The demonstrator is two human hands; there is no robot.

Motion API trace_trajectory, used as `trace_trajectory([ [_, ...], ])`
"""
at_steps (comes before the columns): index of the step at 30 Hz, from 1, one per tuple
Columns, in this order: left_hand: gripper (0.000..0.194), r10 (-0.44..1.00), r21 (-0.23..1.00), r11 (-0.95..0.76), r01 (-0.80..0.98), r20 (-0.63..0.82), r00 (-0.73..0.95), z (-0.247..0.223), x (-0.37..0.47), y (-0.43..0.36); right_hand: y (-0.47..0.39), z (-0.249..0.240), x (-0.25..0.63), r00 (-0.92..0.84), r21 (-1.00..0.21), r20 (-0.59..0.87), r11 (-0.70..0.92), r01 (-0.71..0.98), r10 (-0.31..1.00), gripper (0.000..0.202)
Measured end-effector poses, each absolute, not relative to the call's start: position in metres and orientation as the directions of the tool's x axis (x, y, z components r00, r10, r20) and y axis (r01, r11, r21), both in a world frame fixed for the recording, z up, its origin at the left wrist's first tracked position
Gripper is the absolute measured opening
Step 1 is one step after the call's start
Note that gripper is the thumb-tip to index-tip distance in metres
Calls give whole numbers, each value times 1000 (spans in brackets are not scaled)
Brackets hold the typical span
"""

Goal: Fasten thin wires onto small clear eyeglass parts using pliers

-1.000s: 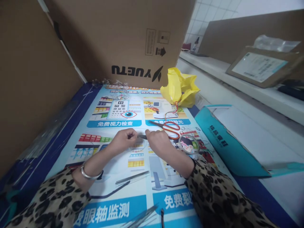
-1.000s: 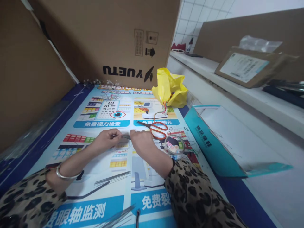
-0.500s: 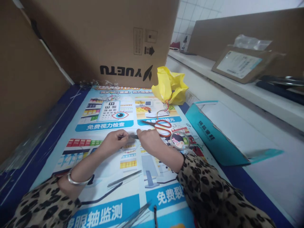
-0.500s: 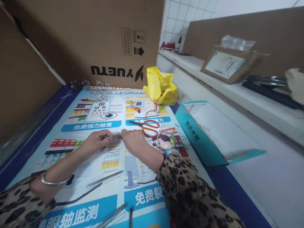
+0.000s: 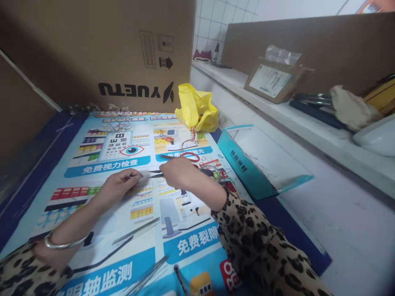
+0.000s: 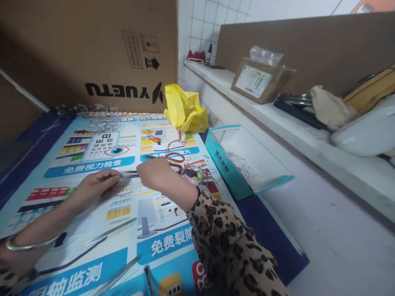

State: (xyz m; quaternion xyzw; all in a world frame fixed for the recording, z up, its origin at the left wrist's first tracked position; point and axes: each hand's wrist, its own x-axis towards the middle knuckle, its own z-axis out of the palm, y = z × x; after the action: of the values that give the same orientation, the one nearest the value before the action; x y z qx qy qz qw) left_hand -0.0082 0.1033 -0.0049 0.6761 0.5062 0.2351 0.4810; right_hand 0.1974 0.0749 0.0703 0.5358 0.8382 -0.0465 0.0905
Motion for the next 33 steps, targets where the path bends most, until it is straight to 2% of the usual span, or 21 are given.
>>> trace_trajectory([
  [1, 34, 914, 881, -39, 472, -159, 373, -5, -8, 103, 76, 79, 207, -394, 15, -242, 409, 912, 887, 25],
  [3, 35, 926, 855, -82, 512, -125, 356, -5, -8, 103, 81, 94, 232, -377, 12, -228, 389, 921, 898, 27],
  [9, 28, 914, 762, -315, 566, 83, 397, -6, -9, 110, 91, 113, 315, -146, 142, -237, 183, 973, 960, 27],
  [12, 27, 906, 730, -335, 595, 77, 415, -6, -10, 111, 79, 120, 335, -96, 67, -211, 113, 991, 973, 26],
  [15, 27, 895, 719, -346, 603, 61, 441, -4, -11, 109, 57, 137, 347, -7, -4, -104, 7, 1000, 995, 25],
  [19, 27, 883, 710, -359, 606, 49, 467, 0, -13, 107, 34, 160, 375, 51, -2, -15, -51, 999, 999, 23],
  [22, 25, 885, 719, -351, 600, 44, 464, 3, -13, 106, 30, 163, 411, 141, 86, -71, -135, 987, 988, 26],
  [24, 24, 884, 715, -347, 606, 34, 466, 5, -12, 106, 32, 157, 438, 213, 178, -172, -183, 967, 962, 25],
  [29, 19, 906, 718, -318, 620, 36, 422, 7, -11, 106, 42, 124, 486, 316, 198, -310, -265, 944, 896, 21],
  [33, 18, 931, 725, -258, 638, 8, 366, 13, -7, 106, 58, 99, 494, 347, 229, -384, -276, 934, 855, 28],
])
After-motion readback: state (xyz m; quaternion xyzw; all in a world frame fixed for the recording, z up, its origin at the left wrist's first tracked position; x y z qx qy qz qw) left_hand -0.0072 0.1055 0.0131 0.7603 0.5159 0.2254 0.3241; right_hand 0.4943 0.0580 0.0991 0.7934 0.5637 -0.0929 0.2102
